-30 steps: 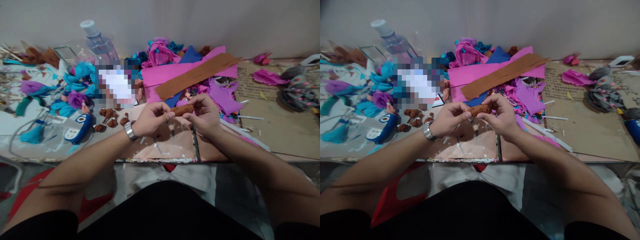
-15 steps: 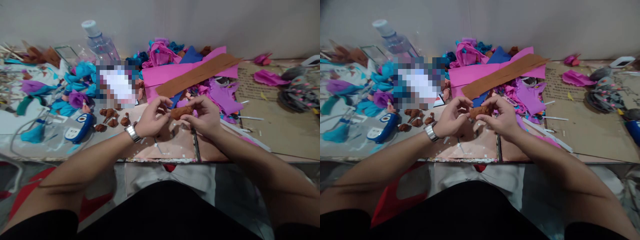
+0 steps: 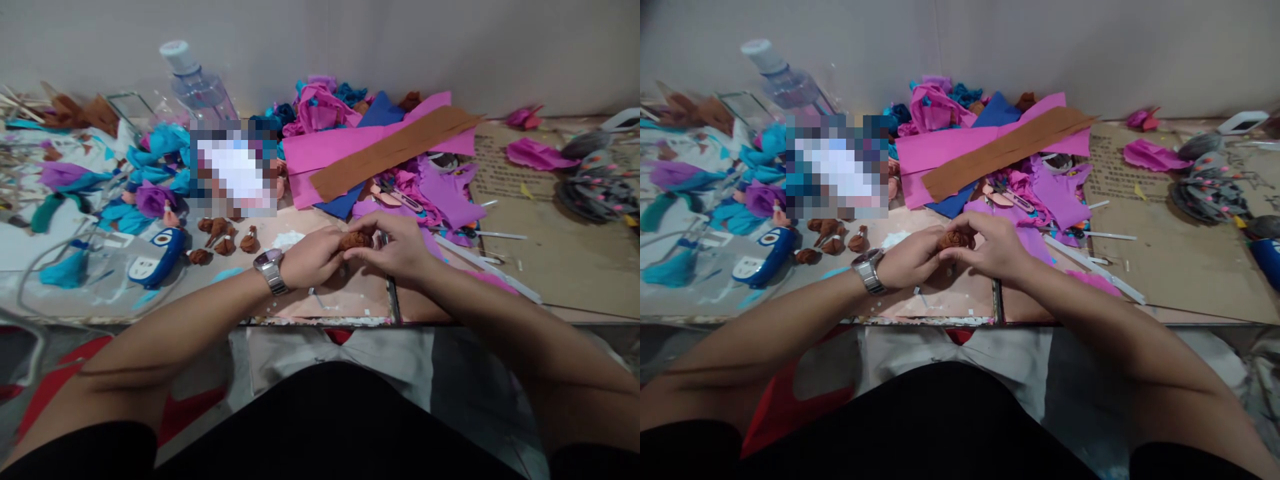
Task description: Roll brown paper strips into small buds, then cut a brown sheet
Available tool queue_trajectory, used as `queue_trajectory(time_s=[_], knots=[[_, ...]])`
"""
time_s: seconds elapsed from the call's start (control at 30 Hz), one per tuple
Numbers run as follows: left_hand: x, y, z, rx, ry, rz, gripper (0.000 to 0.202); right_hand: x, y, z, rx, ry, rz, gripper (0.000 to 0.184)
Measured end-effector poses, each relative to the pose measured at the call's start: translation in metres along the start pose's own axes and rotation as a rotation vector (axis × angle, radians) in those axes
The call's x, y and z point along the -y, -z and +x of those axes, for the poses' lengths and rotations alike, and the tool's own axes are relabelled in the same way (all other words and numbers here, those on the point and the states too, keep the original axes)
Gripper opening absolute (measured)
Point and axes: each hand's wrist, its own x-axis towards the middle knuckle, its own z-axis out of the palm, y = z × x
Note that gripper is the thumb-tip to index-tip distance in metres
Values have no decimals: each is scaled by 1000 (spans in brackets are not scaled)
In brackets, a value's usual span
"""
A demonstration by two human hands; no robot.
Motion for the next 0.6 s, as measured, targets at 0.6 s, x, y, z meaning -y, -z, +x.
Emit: queue_trajectory(time_s=[0.6], knots=[[-11,6,-1,-10,8,-213,33,7,5,3,82,-56,138,39]])
